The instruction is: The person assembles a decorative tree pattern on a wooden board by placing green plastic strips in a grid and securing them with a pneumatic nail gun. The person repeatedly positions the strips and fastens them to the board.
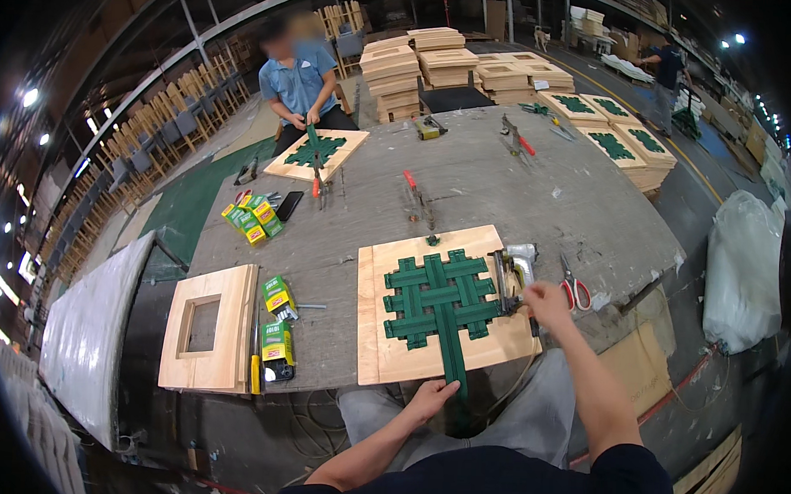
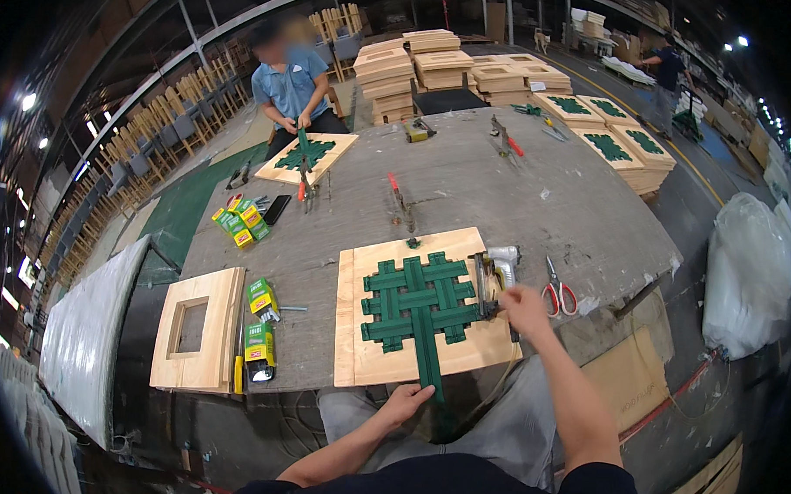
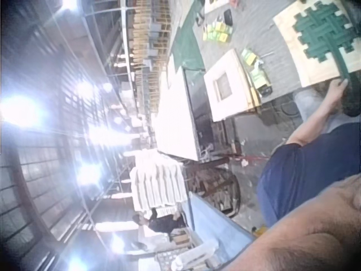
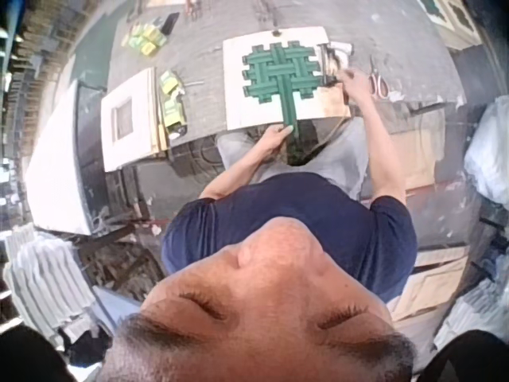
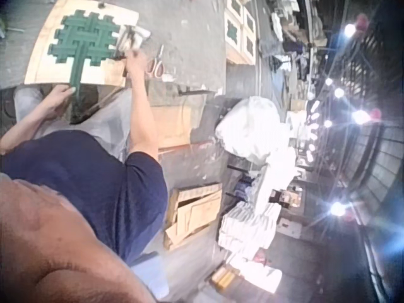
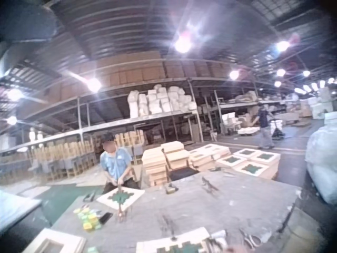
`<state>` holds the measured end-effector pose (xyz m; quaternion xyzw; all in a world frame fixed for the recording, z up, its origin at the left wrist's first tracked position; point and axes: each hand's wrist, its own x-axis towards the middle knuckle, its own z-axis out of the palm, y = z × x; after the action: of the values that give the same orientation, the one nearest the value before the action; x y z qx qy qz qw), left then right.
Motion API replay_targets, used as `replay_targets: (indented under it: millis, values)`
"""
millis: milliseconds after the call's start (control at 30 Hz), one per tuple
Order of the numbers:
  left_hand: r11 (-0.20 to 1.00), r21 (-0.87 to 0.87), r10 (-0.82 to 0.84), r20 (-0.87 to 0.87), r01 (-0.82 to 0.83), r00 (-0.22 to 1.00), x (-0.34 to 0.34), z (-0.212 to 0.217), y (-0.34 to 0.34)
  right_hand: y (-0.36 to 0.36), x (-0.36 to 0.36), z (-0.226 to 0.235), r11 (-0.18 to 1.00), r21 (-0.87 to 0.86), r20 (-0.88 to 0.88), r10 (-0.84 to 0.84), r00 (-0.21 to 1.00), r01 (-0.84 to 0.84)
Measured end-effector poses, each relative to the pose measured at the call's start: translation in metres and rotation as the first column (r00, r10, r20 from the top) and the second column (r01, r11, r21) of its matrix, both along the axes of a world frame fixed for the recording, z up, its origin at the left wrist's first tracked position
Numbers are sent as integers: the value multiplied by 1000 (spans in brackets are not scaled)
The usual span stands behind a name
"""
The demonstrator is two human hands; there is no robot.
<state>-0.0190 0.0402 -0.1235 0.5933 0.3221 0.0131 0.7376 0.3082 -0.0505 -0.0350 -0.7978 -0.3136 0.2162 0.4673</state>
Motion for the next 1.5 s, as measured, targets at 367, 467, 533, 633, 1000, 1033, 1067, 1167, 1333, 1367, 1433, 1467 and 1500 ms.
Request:
replay_targets:
  millis: [367,467,533,633,1000,1033,1067,1167,1333,1367,1433,1467,1500]
  values:
    - [945,-200,-228,166,259,959,-61,37,-63,34,-165,-43,986,164,-980,167,108,-36]
    - [843,341,-320,-302,415,898,-56,27,-38,44,-168,-59,984,180,-971,176,165,11]
    - [361,835,-233,-351,416,907,-60,42,-21,41,-173,-64,989,147,-956,136,261,21]
    - [294,938,-69,-172,185,983,-53,70,2,40,-189,-49,998,57,-900,36,434,34]
    - [-57,960,-278,-278,273,920,21,65,52,14,-224,-50,997,44,-709,-9,705,58]
    - [-43,962,-294,-270,269,917,22,65,53,10,-227,-54,998,43,-626,-8,779,45]
    - [-22,962,-308,-267,274,913,20,63,51,6,-230,-56,998,56,-581,1,814,39]
    - [-41,968,-379,-245,248,893,18,61,53,-2,-236,-56,997,70,-473,23,881,12]
    - [-127,967,-448,-253,220,857,15,55,57,-10,-242,-48,997,76,-455,43,889,-10]
    - [-152,967,-463,-252,204,850,16,53,58,-11,-242,-50,998,67,-433,40,900,-12]
    - [-193,963,-479,-260,188,839,17,51,60,-14,-242,-54,999,49,-390,34,920,-16]
    - [-210,961,-483,-264,183,835,16,48,59,-15,-243,-51,999,38,-410,30,912,-15]
    - [-227,955,-479,-281,192,832,14,46,60,-17,-244,-48,999,28,-430,26,903,-16]
